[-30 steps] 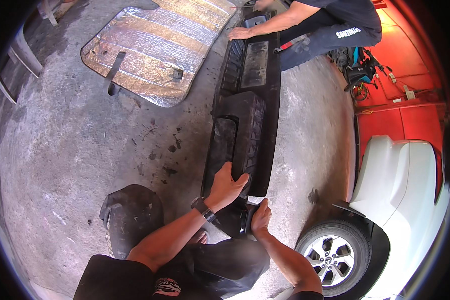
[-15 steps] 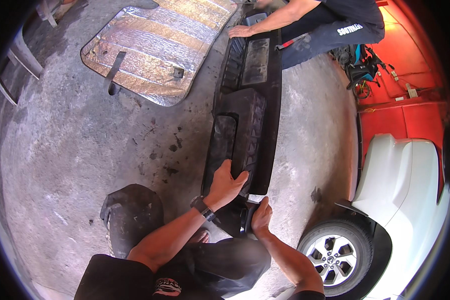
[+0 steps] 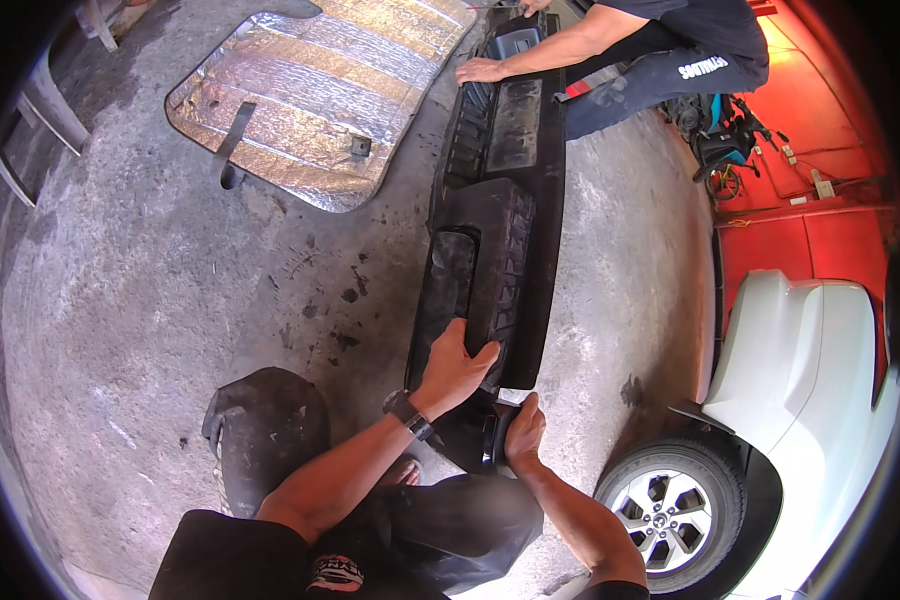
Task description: The person uses a screwdriver to remove screws and clips from a black car bumper lying on the floor. They work alongside another person to detach the bumper cover and separate the internal components.
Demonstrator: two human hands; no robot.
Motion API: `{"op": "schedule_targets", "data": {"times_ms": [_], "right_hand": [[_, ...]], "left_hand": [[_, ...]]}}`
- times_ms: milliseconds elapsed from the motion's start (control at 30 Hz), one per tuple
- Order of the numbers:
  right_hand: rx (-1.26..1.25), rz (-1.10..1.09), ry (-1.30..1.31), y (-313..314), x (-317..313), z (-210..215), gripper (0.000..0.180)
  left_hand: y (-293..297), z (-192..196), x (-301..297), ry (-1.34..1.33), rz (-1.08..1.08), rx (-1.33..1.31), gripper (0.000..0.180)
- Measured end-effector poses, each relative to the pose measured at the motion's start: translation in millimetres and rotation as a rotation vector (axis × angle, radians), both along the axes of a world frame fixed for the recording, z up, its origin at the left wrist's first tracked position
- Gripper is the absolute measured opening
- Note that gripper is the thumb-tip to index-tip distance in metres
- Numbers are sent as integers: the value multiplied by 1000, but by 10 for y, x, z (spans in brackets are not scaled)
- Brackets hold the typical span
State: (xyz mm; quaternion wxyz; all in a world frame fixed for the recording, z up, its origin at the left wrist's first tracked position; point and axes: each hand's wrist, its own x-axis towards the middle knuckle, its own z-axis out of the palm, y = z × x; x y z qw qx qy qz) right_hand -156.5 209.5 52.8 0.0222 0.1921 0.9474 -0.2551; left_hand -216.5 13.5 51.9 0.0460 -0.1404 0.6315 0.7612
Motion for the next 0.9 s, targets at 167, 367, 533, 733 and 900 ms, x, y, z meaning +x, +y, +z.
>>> {"op": "schedule_targets", "data": {"times_ms": [167, 367, 533, 733, 900], "right_hand": [[22, -19, 6, 76, -1, -27, 66], [-15, -19, -7, 69, 6, -36, 63], [29, 0, -46, 97, -35, 60, 60], [-28, -20, 1, 111, -18, -1, 63], [-60, -37, -21, 107, -38, 10, 64]], "left_hand": [[19, 11, -7, 11, -26, -31, 33], [51, -27, 5, 37, 29, -9, 33], [46, 36, -13, 23, 17, 38, 33], [68, 41, -26, 33, 1, -6, 33], [78, 9, -31, 33, -11, -36, 34]]}}
